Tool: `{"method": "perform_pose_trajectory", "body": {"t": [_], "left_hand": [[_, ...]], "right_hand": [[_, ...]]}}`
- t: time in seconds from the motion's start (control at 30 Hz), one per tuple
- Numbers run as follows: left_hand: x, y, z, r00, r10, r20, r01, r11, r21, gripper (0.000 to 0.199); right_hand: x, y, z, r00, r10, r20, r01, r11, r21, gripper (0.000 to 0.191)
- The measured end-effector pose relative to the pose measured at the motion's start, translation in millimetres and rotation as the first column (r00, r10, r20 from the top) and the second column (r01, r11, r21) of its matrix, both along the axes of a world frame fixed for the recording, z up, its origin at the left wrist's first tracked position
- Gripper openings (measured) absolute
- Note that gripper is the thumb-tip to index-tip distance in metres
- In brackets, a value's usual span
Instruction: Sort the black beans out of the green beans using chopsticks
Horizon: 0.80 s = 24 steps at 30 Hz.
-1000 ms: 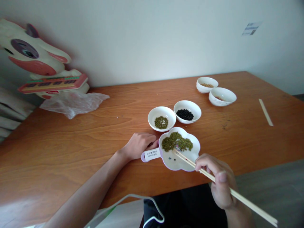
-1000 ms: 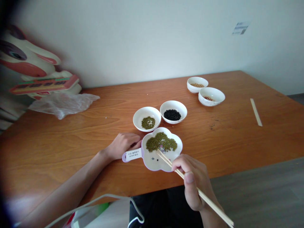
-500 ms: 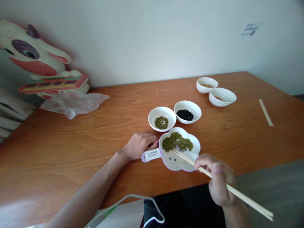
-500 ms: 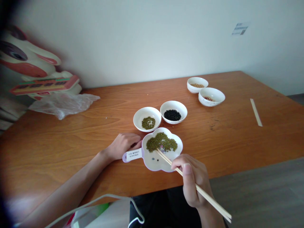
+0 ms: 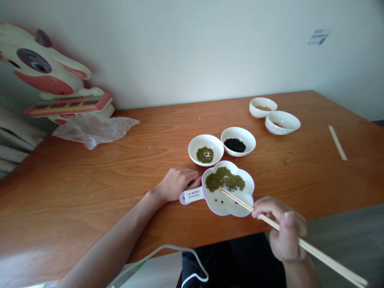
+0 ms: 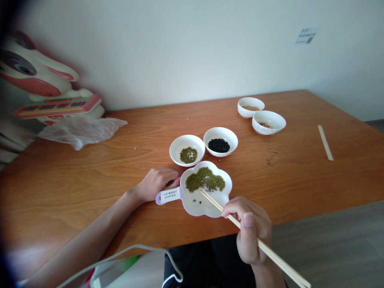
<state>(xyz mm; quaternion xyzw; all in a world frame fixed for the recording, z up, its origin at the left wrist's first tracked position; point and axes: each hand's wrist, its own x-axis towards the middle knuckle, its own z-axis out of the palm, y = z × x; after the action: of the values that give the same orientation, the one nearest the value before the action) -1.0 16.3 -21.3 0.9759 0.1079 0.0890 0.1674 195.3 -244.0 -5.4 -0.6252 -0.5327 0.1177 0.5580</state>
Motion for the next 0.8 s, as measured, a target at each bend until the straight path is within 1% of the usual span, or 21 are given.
{"method": "perform_pose_trajectory", "body": {"t": [0.2, 0.3, 0.37, 0.53, 0.7, 0.8], "left_hand": [[-0.9, -0.4, 0.0, 1.0, -0.003, 0.008, 0.003, 1.0, 0.014, 0.041], [-1.6, -0.7, -0.7, 1.0, -0.006, 0.002, 0.006, 1.0, 0.019, 0.042], [-1.4, -0.5, -1.2, 1.0, -0.007, -0.001, 0.007, 1.0, 0.023, 0.042], [-0.3, -0.2, -0.6, 1.0, -0.007, 0.008, 0.007, 1.0, 0.015, 0.042], [-1.0, -1.2, 0.7, 1.0, 0.0, 0.012, 0.0, 1.0, -0.005, 0.042], [-1.3, -0.9, 0.0, 1.0, 0.003, 0.004, -0.003, 1.0, 0.006, 0.042]], "right_hand": [[1.4, -7.3, 6.5, 0.999, 0.018, 0.036, -0.016, 0.998, -0.063, 0.037], [1.1, -9.2, 14.5, 0.998, 0.041, 0.052, -0.033, 0.989, -0.142, 0.025], [-0.2, -8.5, 19.8, 0.998, 0.034, 0.051, -0.024, 0.982, -0.189, 0.02], [-4.5, -5.4, 27.1, 0.999, 0.028, 0.016, -0.023, 0.969, -0.247, 0.019], [-7.3, -5.0, 30.0, 0.999, 0.038, -0.031, -0.046, 0.951, -0.305, 0.02], [-9.8, -3.6, 32.6, 0.996, 0.058, -0.063, -0.075, 0.945, -0.317, 0.022]]}}
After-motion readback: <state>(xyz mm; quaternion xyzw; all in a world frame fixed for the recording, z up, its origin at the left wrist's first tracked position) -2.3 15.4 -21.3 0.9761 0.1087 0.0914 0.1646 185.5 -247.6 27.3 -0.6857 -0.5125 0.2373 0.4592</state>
